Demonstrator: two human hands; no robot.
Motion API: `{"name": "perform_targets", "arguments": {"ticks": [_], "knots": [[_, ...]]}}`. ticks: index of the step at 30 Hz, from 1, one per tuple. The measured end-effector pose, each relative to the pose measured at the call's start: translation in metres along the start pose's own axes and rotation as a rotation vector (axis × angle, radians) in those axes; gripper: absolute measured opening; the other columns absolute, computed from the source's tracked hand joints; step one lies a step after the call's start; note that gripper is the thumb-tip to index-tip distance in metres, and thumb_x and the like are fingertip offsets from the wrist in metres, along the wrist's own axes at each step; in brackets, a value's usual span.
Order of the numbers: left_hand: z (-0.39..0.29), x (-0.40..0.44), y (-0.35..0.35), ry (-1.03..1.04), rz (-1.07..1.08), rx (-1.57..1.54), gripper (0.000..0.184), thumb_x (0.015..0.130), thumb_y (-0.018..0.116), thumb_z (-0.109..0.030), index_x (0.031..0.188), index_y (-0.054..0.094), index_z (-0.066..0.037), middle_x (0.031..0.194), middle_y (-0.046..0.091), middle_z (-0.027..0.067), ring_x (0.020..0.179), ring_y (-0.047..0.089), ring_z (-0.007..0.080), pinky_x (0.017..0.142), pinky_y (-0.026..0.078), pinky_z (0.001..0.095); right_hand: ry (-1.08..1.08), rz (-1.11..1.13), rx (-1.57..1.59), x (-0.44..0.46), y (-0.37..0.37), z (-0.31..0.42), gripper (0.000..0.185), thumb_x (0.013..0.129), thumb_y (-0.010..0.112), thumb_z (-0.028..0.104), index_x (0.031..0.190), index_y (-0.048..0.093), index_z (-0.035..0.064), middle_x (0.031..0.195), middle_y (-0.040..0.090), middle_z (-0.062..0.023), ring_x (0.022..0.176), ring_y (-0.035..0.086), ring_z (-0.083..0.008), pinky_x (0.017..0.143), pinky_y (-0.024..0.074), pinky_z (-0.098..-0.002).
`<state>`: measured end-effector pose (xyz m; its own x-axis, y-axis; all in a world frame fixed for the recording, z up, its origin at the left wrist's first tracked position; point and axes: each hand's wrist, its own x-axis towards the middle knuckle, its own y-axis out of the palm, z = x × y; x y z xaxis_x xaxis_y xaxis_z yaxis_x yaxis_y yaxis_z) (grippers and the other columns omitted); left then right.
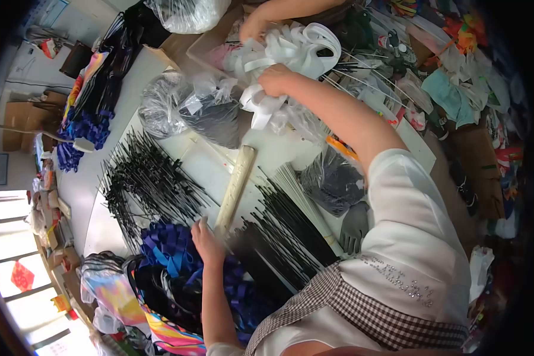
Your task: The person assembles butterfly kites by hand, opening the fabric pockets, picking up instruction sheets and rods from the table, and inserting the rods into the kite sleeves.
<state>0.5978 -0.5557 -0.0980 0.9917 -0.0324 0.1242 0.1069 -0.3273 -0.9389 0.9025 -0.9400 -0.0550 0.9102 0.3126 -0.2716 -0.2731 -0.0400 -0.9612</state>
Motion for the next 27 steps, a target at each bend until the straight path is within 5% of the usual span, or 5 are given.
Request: {"name": "perform_targets", "arguments": {"ticks": [4,12,14,19,27], "knots": [[0.014,0.051,0.086,-0.004,0.078,-0.096,0.043,0.082,0.064,-0.014,0.121,0.054,0.0,0.121,0.053,0.0192,0.111,0.05,0.039,0.093,0.04,0.0466,0.053,-0.07,0.034,-0.035,0.022,-0.029,0.02,0.07,0.062,0.01,0.087,0.073,0.0054,0.086,0.071,-0.0148,0.086,0.068,-0.0348,0.079,0.0529,-0.0438],[-0.01,0.053,0.134,0.054,0.006,0.077,0.046,0.087,0.059,-0.024,0.125,0.051,0.0,0.123,0.052,0.0172,0.112,0.048,0.0361,0.091,0.039,0.046,-0.101,0.323,-0.106,-0.021,-0.015,-0.026,0.036,0.072,0.062,0.012,0.107,0.065,0.0032,0.108,0.062,-0.0178,0.104,0.061,-0.0311,0.088,0.0487,-0.0408],[-0.009,0.048,0.137,0.049,0.024,0.117,0.046,0.088,0.056,-0.026,0.126,0.051,-0.001,0.122,0.052,0.0165,0.112,0.047,0.0359,0.091,0.039,0.0453,-0.342,-0.056,0.461,-0.022,-0.045,-0.019,0.037,0.077,0.059,0.012,0.113,0.061,0.0026,0.112,0.056,-0.0168,0.107,0.058,-0.0296,0.09,0.0468,-0.0396],[-0.01,0.046,0.144,0.016,0.001,0.109,0.048,0.086,0.056,-0.028,0.127,0.048,-0.004,0.123,0.051,0.0136,0.113,0.046,0.0349,0.094,0.037,0.0454,-0.269,-0.49,0.196,0.074,-0.049,0.009,0.032,0.085,0.055,0.011,0.116,0.06,0.0047,0.109,0.06,-0.0128,0.106,0.059,-0.0294,0.09,0.047,-0.0382],[-0.009,0.047,0.148,0.012,0.013,0.167,0.053,0.089,0.056,-0.032,0.13,0.047,-0.001,0.122,0.053,0.0161,0.113,0.048,0.0364,0.091,0.039,0.0458,-0.109,0.133,-0.523,0.091,0.02,0.001,0.033,0.086,0.053,0.015,0.116,0.065,0.0094,0.108,0.068,-0.0109,0.095,0.067,-0.0277,0.089,0.0439,-0.0519]]}}
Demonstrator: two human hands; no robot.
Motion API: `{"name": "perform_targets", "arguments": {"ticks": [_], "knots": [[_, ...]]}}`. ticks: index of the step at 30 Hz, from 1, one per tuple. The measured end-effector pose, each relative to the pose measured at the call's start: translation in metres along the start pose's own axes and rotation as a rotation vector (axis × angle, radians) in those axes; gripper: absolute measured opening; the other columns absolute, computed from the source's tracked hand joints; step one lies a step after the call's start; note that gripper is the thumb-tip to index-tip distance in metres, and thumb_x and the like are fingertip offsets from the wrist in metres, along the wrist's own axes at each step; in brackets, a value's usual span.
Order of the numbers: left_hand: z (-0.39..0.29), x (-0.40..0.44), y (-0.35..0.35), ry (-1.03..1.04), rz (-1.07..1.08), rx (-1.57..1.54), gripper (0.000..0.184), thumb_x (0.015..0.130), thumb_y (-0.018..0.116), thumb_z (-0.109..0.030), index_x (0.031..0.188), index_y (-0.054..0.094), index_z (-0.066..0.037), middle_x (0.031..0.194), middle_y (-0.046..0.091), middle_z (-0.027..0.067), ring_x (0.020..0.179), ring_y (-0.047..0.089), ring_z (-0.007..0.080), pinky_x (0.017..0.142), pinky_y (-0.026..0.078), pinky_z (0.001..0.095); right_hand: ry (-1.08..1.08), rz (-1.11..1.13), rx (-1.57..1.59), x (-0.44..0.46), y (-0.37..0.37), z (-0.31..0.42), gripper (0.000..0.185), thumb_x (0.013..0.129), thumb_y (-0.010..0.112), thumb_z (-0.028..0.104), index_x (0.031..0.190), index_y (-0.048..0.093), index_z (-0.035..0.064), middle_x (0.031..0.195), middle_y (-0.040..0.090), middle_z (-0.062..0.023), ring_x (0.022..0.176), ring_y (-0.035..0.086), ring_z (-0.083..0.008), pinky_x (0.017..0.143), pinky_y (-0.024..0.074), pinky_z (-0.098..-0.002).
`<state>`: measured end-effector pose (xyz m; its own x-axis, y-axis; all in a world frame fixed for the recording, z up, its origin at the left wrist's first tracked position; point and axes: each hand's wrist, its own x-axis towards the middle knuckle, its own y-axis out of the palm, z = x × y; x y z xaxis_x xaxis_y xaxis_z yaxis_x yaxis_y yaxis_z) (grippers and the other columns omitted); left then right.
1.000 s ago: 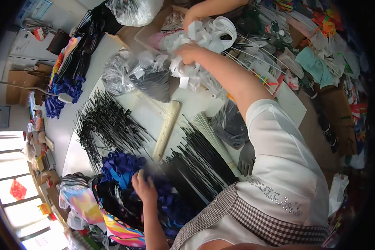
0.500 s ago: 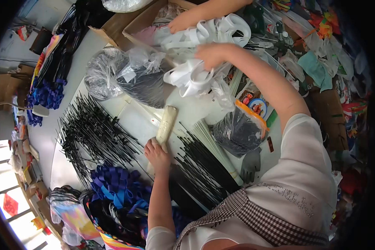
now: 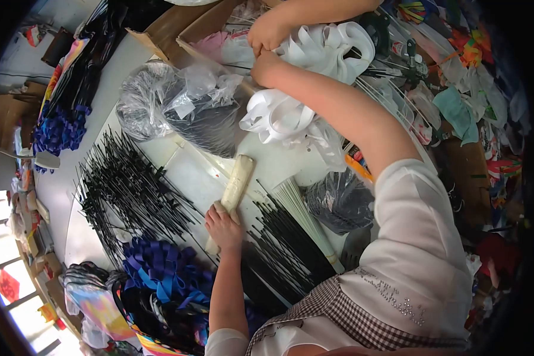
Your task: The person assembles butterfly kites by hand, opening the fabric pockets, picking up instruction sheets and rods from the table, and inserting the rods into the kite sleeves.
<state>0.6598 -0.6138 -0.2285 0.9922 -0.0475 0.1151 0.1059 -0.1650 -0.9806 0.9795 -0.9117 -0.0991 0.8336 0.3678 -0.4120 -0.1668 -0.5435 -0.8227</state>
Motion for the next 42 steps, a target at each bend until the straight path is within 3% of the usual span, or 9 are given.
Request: {"name": "perform_targets", "arguments": {"ticks": [2,5,9,12,17,27,31,33,42], "knots": [[0.0,-0.001,0.0,-0.001,0.008,0.007,0.053,0.088,0.056,-0.032,0.13,0.046,0.0,0.122,0.053,0.0163,0.113,0.048,0.0363,0.091,0.039,0.0461,-0.088,0.024,-0.148,-0.024,0.009,-0.001,0.031,0.087,0.052,0.016,0.114,0.065,0.0077,0.103,0.07,-0.0103,0.092,0.067,-0.0277,0.089,0.044,-0.0513],[-0.003,0.001,-0.001,-0.01,0.006,0.002,0.053,0.087,0.057,-0.03,0.13,0.046,-0.001,0.121,0.053,0.0158,0.112,0.048,0.0359,0.092,0.038,0.0457,0.043,-0.07,0.175,-0.057,0.03,-0.011,0.025,0.086,0.051,0.015,0.103,0.066,0.0045,0.095,0.071,-0.0087,0.091,0.068,-0.0269,0.087,0.044,-0.0471],[-0.003,0.0,0.001,-0.022,0.008,0.006,0.052,0.084,0.057,-0.026,0.13,0.045,-0.003,0.121,0.053,0.0148,0.111,0.048,0.0354,0.094,0.037,0.0445,0.055,-0.38,0.2,-0.083,0.047,-0.008,0.021,0.084,0.051,0.014,0.095,0.066,0.0041,0.086,0.071,-0.0081,0.086,0.068,-0.0281,0.088,0.0426,-0.0453],[-0.002,0.002,0.001,-0.015,-0.001,0.016,0.052,0.084,0.057,-0.025,0.13,0.045,-0.003,0.121,0.053,0.015,0.111,0.048,0.0356,0.094,0.037,0.0444,0.104,-0.141,0.32,-0.096,0.021,-0.016,0.02,0.084,0.051,0.012,0.096,0.065,0.005,0.087,0.069,-0.0095,0.09,0.066,-0.0284,0.09,0.0415,-0.0441],[-0.004,0.001,0.0,-0.038,0.024,0.011,0.054,0.085,0.057,-0.025,0.132,0.044,-0.003,0.12,0.053,0.0154,0.111,0.048,0.0358,0.094,0.037,0.0447,0.062,-0.186,0.293,-0.094,0.03,-0.018,0.021,0.084,0.051,0.013,0.099,0.064,0.0053,0.093,0.067,-0.0115,0.095,0.063,-0.028,0.092,0.0416,-0.0437],[-0.003,0.0,0.003,-0.048,0.034,0.026,0.054,0.087,0.056,-0.027,0.133,0.042,-0.003,0.12,0.053,0.0154,0.111,0.048,0.0359,0.093,0.037,0.0452,-0.112,-0.641,0.443,-0.084,0.001,-0.003,0.035,0.076,0.059,0.0,0.111,0.061,0.0042,0.114,0.056,-0.0087,0.117,0.051,-0.0234,0.1,0.039,-0.0397],[-0.005,0.0,0.001,-0.041,0.012,0.039,0.054,0.087,0.056,-0.027,0.134,0.042,-0.003,0.121,0.052,0.0153,0.11,0.048,0.0361,0.093,0.037,0.0453,-0.036,-0.592,0.503,-0.016,0.01,-0.007,0.032,0.078,0.063,0.008,0.11,0.062,0.0043,0.116,0.059,-0.0108,0.124,0.049,-0.0262,0.099,0.0413,-0.0403],[-0.006,-0.001,0.003,-0.033,0.008,0.042,0.054,0.088,0.056,-0.027,0.134,0.042,-0.003,0.121,0.052,0.0154,0.11,0.048,0.0362,0.093,0.037,0.0454,0.037,-0.189,0.407,0.005,0.008,-0.009,0.058,0.077,0.064,0.01,0.132,0.049,0.0041,0.125,0.054,-0.0127,0.124,0.048,-0.0263,0.104,0.0392,-0.0398],[-0.002,-0.001,0.004,-0.016,-0.004,0.026,0.055,0.088,0.055,-0.026,0.135,0.041,-0.003,0.12,0.052,0.0164,0.109,0.049,0.0371,0.093,0.037,0.0462,0.093,-0.04,0.427,-0.01,0.023,-0.026,0.054,0.077,0.065,0.013,0.129,0.053,0.0034,0.113,0.066,-0.0147,0.107,0.063,-0.0301,0.086,0.0529,-0.0432]]}}
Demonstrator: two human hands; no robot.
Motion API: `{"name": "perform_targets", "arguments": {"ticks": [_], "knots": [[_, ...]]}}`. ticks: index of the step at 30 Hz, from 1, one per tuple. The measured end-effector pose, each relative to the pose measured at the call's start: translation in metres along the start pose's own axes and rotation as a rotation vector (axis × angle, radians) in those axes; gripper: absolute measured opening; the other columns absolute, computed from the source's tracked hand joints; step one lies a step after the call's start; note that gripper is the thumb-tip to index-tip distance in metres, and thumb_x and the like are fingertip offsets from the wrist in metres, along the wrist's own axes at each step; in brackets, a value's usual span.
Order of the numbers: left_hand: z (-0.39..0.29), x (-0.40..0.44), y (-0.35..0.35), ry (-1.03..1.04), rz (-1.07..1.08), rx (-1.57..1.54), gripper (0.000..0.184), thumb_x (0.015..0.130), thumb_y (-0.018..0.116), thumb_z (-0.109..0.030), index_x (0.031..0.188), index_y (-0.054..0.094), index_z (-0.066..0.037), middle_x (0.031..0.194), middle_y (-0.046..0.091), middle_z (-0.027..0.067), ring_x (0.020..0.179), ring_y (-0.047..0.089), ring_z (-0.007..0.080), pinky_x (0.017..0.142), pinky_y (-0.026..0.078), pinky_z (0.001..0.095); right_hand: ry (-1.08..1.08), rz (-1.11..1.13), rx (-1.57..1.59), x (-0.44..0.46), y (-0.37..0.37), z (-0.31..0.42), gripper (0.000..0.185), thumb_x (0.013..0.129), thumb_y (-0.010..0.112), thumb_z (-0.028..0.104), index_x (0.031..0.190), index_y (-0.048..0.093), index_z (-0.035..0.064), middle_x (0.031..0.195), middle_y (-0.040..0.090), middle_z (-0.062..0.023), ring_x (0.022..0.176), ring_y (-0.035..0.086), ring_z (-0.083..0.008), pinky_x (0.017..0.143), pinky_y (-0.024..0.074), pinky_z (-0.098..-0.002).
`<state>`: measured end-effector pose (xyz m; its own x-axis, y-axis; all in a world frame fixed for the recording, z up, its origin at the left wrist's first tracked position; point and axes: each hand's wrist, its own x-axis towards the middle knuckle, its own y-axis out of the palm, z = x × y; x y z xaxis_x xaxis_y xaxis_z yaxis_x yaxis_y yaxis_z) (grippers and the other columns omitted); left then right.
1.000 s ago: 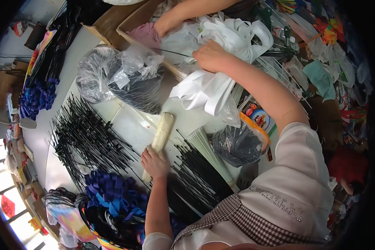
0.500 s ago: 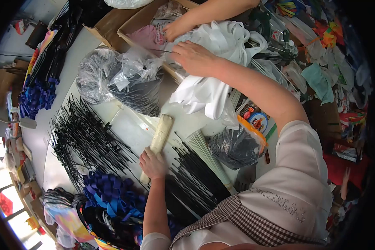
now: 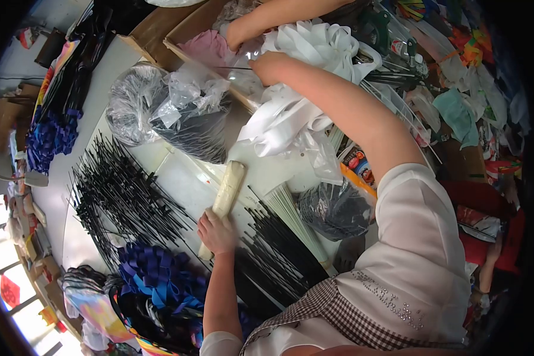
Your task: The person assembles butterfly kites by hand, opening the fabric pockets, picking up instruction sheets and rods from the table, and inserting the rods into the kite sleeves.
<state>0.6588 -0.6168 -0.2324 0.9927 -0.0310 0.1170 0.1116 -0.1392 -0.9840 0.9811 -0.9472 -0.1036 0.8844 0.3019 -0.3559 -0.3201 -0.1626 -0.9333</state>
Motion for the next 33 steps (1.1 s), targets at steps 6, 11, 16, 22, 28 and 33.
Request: {"name": "perform_targets", "arguments": {"ticks": [6,11,16,22,28,33], "knots": [[0.0,0.001,0.0,-0.002,0.002,0.0,0.055,0.087,0.056,-0.026,0.135,0.041,-0.003,0.12,0.052,0.0165,0.109,0.049,0.0372,0.093,0.037,0.0461,-0.019,0.179,-0.103,-0.011,-0.008,0.003,0.048,0.078,0.064,0.013,0.124,0.056,0.0047,0.11,0.067,-0.0145,0.104,0.064,-0.0313,0.085,0.0528,-0.0431],[0.0,0.001,0.001,-0.004,-0.01,0.003,0.056,0.087,0.056,-0.027,0.135,0.041,-0.003,0.12,0.052,0.0166,0.109,0.049,0.0373,0.094,0.037,0.046,-0.157,-0.364,0.082,-0.006,0.008,0.003,0.047,0.077,0.064,0.01,0.124,0.056,0.0069,0.118,0.058,-0.014,0.112,0.057,-0.0298,0.093,0.0483,-0.0403],[0.0,-0.001,0.003,-0.021,0.012,0.005,0.056,0.086,0.056,-0.027,0.135,0.041,-0.004,0.12,0.052,0.0167,0.109,0.048,0.0374,0.094,0.037,0.0459,-0.242,-0.702,0.433,0.014,-0.053,0.006,0.051,0.074,0.063,0.001,0.124,0.056,0.0089,0.123,0.053,-0.0141,0.114,0.054,-0.0308,0.094,0.0457,-0.0401],[-0.002,0.001,0.001,-0.032,0.025,0.009,0.056,0.087,0.056,-0.028,0.136,0.041,-0.005,0.12,0.052,0.0168,0.11,0.048,0.0373,0.094,0.037,0.0459,-0.031,-0.343,0.296,-0.028,-0.114,-0.005,0.069,0.072,0.068,0.003,0.136,0.047,0.0108,0.134,0.051,-0.0111,0.119,0.052,-0.0269,0.098,0.0431,-0.0367],[0.0,-0.002,-0.001,0.006,0.005,0.009,0.055,0.088,0.055,-0.031,0.135,0.042,-0.004,0.121,0.051,0.0168,0.112,0.047,0.0367,0.094,0.036,0.0455,-0.13,0.045,0.037,-0.142,-0.046,-0.009,0.1,0.053,0.087,0.023,0.142,0.043,0.0202,0.141,0.043,-0.0065,0.132,0.036,-0.0283,0.105,0.0347,-0.043],[0.001,-0.004,0.006,0.007,-0.018,0.032,0.056,0.091,0.051,-0.036,0.135,0.043,-0.004,0.123,0.051,0.0155,0.113,0.046,0.0354,0.094,0.036,0.045,-0.258,0.07,-0.1,-0.131,-0.023,-0.026,0.08,0.055,0.085,0.023,0.129,0.056,0.0168,0.13,0.055,-0.0106,0.121,0.049,-0.027,0.093,0.0436,-0.0435]]}}
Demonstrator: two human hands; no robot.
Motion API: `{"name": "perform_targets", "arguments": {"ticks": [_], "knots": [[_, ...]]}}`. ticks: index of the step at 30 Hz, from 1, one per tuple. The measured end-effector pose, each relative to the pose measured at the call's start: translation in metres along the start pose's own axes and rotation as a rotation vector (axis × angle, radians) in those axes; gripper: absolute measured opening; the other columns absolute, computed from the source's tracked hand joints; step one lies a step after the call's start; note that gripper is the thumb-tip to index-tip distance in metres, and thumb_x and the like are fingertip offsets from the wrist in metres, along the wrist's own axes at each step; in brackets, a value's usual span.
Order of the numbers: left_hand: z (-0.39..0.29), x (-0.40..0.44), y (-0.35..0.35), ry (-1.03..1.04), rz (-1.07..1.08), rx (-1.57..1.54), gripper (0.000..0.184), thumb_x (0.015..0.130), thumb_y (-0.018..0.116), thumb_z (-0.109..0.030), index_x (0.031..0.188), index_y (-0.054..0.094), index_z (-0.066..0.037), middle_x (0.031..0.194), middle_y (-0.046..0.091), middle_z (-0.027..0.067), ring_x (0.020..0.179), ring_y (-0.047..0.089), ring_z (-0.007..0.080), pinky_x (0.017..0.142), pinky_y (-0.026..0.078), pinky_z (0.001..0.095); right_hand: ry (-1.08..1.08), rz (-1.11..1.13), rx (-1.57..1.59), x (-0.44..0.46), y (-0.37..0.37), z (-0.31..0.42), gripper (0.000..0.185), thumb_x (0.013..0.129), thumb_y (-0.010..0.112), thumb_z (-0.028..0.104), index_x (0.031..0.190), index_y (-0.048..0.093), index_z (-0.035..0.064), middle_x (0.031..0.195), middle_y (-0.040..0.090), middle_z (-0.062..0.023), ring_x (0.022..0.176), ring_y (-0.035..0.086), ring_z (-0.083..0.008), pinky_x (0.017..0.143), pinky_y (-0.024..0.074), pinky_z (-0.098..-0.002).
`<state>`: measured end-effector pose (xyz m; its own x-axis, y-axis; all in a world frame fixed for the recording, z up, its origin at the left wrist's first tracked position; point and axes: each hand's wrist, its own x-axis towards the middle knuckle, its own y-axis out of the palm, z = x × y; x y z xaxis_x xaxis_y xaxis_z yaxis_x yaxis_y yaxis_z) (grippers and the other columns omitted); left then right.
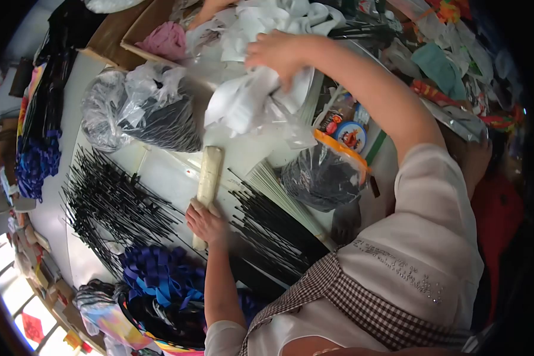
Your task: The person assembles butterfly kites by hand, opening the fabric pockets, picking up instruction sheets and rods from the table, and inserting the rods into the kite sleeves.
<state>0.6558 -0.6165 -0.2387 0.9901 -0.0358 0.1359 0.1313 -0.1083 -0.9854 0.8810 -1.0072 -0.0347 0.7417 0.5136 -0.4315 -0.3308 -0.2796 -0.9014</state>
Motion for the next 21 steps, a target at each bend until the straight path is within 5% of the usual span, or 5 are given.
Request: {"name": "perform_targets", "arguments": {"ticks": [4,8,15,18,21], "knots": [[0.0,-0.001,0.001,-0.006,0.011,0.033,0.056,0.092,0.048,-0.04,0.135,0.044,-0.004,0.122,0.051,0.0139,0.112,0.047,0.0343,0.094,0.036,0.0446,-0.261,-0.127,0.431,0.056,0.003,-0.048,0.041,0.06,0.081,0.02,0.096,0.069,0.0045,0.074,0.067,-0.0126,0.075,0.066,-0.0305,0.07,0.0516,-0.0401],[0.0,-0.001,0.0,0.009,0.016,-0.008,0.057,0.092,0.051,-0.037,0.132,0.045,0.002,0.119,0.052,0.0178,0.11,0.048,0.0373,0.092,0.037,0.0474,-0.211,-0.218,0.514,0.081,-0.028,-0.054,0.044,0.058,0.08,0.019,0.099,0.069,0.007,0.086,0.07,-0.0119,0.085,0.067,-0.0284,0.074,0.0513,-0.0428],[0.0,-0.002,0.0,-0.013,0.01,0.032,0.055,0.093,0.047,-0.041,0.135,0.045,-0.005,0.12,0.051,0.0134,0.111,0.047,0.0337,0.094,0.037,0.0439,0.018,-0.244,0.091,0.017,-0.022,-0.004,0.067,0.067,0.077,0.014,0.131,0.056,0.0178,0.114,0.063,-0.0126,0.11,0.059,-0.0295,0.09,0.0474,-0.0431],[-0.001,-0.002,-0.003,-0.019,0.025,0.028,0.056,0.093,0.047,-0.041,0.135,0.044,-0.005,0.12,0.051,0.0136,0.111,0.046,0.0338,0.094,0.037,0.0437,0.203,-0.19,0.031,0.011,0.02,-0.005,0.079,0.065,0.077,0.018,0.138,0.048,0.0213,0.129,0.049,-0.0104,0.128,0.039,-0.0332,0.105,0.0299,-0.0541],[-0.003,0.002,-0.004,-0.044,0.046,0.029,0.056,0.093,0.047,-0.041,0.135,0.044,-0.004,0.12,0.051,0.0138,0.111,0.046,0.034,0.095,0.037,0.0437,0.194,-0.086,-0.056,0.039,0.026,-0.003,0.074,0.067,0.075,0.016,0.136,0.05,0.02,0.128,0.05,-0.012,0.125,0.043,-0.0317,0.102,0.0347,-0.051]]}}
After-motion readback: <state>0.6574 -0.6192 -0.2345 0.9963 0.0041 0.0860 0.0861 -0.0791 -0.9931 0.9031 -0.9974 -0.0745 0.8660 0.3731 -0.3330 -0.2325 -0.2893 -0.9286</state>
